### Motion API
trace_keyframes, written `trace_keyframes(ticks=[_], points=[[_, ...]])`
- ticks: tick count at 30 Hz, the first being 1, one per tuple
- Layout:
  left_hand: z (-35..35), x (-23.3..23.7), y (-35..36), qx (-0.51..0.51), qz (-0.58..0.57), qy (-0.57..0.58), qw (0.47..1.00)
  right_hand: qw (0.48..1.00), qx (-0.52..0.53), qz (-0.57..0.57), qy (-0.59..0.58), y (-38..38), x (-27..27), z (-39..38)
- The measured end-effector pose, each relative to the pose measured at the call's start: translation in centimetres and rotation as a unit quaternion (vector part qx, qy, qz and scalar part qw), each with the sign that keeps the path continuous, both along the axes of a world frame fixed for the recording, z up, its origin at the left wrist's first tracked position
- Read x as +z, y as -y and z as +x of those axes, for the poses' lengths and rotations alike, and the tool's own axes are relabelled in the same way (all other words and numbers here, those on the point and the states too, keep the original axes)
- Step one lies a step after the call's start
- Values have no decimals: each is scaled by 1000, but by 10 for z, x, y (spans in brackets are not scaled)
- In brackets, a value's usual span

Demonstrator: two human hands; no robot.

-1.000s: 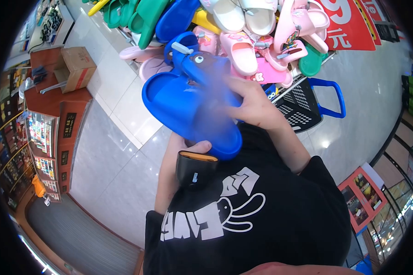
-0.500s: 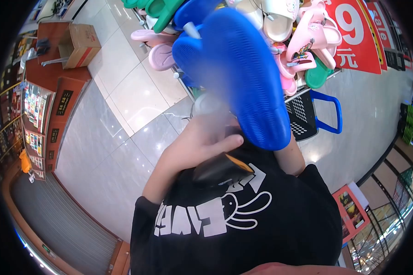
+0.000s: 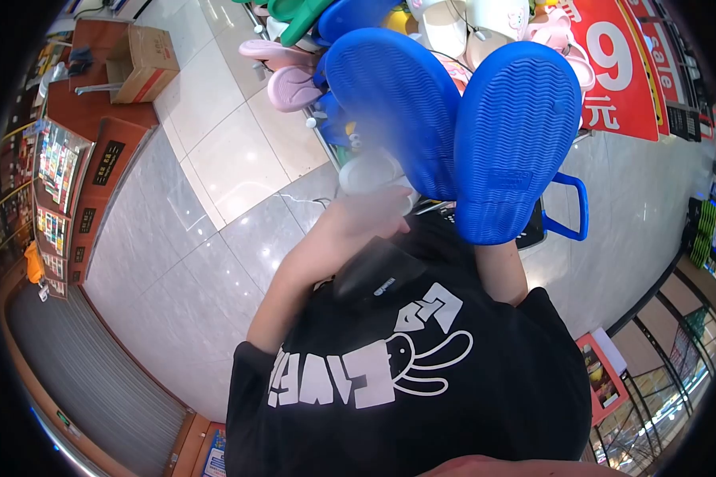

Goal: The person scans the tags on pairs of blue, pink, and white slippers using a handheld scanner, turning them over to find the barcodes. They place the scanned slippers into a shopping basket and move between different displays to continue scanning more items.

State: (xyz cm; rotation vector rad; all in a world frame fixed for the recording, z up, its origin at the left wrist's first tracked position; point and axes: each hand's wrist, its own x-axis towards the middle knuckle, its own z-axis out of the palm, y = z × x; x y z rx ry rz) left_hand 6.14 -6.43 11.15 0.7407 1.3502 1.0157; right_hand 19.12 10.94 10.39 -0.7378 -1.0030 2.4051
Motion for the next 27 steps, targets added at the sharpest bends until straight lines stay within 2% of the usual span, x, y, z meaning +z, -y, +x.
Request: trace_keyframes(ticks=[2,3,5,8,12,20,27], points=[[1,-11,13,55,-19,65,996,1000,-8,15,23,4,-6,4],[-1,-8,16,54,-18,64,996,999,-12,20,34,4,-10,5],[-5,-2,19,77,-57,138,986,998,-22,24,51,6,-22,3],[-2,-4,24,90,-43,87,991,996,-36,27,73,7,-40,-1],[2,-7,29,122,-43,106,986,994,-57,27,93,5,-64,-8],[2,-18,30,83,-16,79,993,987,-95,29,123,-4,-104,-23],[2,-12,31,98,-41,97,990,984,-112,26,133,-4,-121,-25]])
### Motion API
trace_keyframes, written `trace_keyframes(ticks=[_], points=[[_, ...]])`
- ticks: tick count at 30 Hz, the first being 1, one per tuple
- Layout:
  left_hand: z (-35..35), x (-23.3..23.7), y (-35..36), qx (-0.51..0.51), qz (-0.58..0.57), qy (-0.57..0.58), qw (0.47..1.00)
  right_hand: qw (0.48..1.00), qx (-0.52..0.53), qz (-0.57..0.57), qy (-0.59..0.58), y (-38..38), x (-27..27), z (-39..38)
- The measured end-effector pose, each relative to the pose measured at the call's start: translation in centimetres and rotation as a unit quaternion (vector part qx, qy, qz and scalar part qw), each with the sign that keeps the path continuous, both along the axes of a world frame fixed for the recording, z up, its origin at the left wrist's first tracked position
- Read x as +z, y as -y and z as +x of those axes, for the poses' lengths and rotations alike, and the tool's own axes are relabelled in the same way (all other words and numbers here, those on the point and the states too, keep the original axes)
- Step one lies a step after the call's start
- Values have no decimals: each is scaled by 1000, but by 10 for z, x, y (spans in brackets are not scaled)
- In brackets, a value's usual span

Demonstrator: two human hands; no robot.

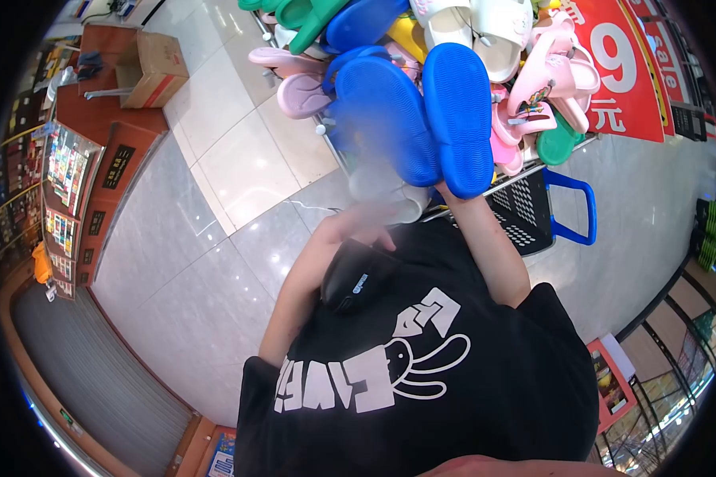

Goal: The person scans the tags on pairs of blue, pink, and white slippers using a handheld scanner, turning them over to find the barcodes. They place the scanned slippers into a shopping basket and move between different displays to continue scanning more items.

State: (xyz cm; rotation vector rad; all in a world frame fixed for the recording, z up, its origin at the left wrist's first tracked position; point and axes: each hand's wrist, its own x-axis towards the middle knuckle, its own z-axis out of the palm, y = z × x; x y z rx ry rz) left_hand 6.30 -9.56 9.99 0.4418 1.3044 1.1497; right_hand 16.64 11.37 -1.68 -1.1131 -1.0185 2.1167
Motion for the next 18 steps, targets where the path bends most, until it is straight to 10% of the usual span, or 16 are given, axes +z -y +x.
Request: trace_keyframes(ticks=[18], points=[[-1,2,-15,109,27,10,994,994,43,77,61,-10,99,48]])
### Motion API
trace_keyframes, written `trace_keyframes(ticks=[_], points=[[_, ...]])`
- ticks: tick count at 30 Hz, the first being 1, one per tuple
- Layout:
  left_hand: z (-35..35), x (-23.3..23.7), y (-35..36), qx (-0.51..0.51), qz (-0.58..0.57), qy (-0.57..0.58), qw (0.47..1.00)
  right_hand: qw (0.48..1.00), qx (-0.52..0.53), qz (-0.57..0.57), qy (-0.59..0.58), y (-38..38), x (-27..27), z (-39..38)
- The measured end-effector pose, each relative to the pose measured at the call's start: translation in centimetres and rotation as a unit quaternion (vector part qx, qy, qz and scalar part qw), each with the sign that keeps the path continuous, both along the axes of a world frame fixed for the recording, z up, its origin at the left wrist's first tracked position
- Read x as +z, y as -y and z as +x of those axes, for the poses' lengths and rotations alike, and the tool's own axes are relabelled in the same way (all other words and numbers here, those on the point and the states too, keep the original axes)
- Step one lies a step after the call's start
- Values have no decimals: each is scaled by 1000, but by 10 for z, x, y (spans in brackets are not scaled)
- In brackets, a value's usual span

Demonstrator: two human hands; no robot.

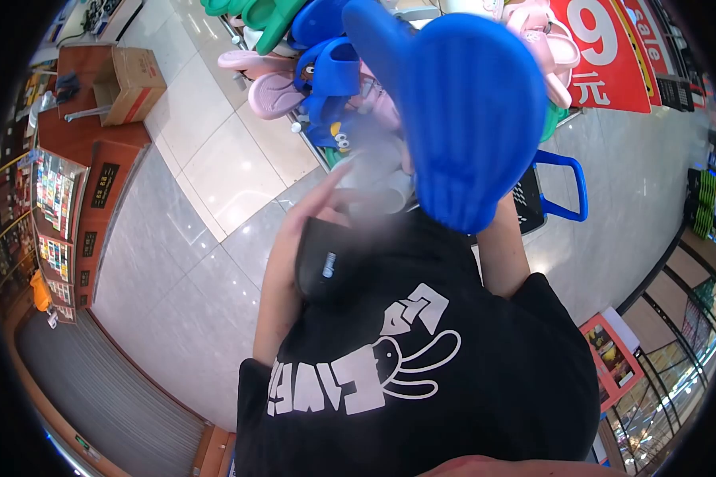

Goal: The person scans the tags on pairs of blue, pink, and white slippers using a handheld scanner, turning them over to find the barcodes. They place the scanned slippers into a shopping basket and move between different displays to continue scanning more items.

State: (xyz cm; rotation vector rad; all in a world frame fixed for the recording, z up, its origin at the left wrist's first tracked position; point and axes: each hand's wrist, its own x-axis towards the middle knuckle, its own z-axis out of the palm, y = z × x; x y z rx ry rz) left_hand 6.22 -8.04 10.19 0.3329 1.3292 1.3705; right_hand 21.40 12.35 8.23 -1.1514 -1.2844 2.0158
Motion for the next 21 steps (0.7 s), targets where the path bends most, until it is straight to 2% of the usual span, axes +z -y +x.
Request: trace_keyframes(ticks=[1,3,5,6,7,8,10,14,17,19,21], points=[[-3,6,-4,-1,0,0,1000,999,26,38,13,1,8,0],[-7,17,-8,4,94,14,996,984,85,155,15,9,17,-1],[-16,-20,9,-16,194,177,965,946,117,300,-41,16,13,-9],[-20,-38,18,-32,231,260,937,926,121,356,-27,21,4,-10],[-23,-45,19,-64,272,296,913,926,121,356,-28,25,2,-12],[-27,-53,21,-98,309,332,886,899,126,418,4,28,2,-14],[-17,-27,22,59,181,349,918,846,132,515,36,32,4,-20],[-18,-44,22,-20,244,317,916,834,137,532,52,37,18,-29],[-11,-36,27,-74,180,215,957,810,157,561,60,38,23,-33],[6,5,15,55,47,71,995,803,163,567,79,40,25,-34],[7,9,19,79,12,101,992,804,165,565,80,41,23,-33]])
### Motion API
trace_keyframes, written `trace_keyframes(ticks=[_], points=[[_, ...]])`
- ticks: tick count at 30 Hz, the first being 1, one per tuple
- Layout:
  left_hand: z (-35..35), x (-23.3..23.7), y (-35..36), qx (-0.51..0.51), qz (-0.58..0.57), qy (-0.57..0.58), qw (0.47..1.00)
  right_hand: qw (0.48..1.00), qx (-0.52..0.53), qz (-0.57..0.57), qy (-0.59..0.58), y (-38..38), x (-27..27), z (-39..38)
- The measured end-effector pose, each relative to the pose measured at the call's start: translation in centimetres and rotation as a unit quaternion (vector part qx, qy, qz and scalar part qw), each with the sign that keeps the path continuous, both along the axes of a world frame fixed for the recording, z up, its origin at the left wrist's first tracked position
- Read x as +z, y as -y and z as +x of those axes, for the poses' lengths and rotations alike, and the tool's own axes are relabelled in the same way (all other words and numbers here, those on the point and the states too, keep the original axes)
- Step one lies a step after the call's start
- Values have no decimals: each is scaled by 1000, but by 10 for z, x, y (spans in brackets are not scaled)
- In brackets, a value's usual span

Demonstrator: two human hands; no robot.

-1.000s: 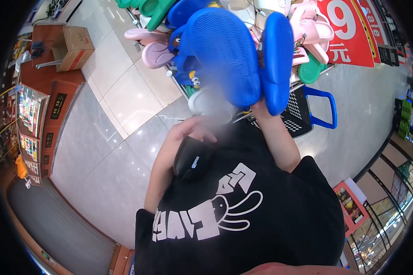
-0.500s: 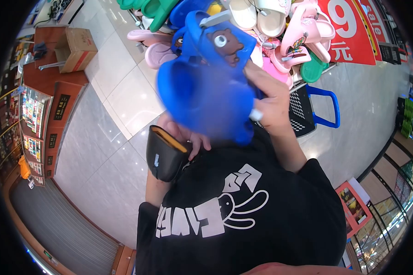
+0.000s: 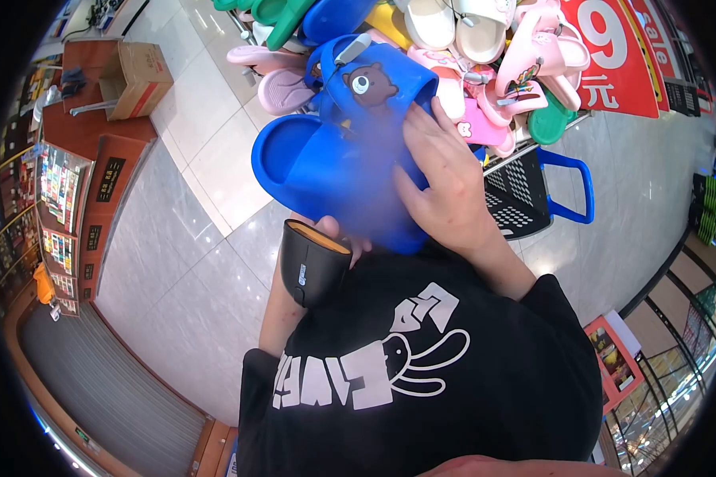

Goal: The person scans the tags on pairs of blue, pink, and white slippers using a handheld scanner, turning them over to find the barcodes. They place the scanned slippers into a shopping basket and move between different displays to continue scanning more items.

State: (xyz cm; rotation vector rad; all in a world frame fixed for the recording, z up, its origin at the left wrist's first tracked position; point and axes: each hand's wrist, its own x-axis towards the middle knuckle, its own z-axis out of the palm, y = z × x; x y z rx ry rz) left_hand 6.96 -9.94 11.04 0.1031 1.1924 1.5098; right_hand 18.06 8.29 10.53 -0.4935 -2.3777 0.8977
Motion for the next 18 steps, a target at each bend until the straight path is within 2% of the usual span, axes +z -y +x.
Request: trace_keyframes(ticks=[3,11,15,18], points=[[-2,-11,6,16,-6,26,1000,1000,2,-4,6,-1,4,-2],[-6,-7,-8,66,93,97,989,1000,6,-28,-4,-5,8,-2],[-6,-12,-11,68,94,79,990,999,9,-41,-5,-6,9,-2],[-6,-15,-10,78,94,109,986,999,9,-50,-3,-7,7,-2]])
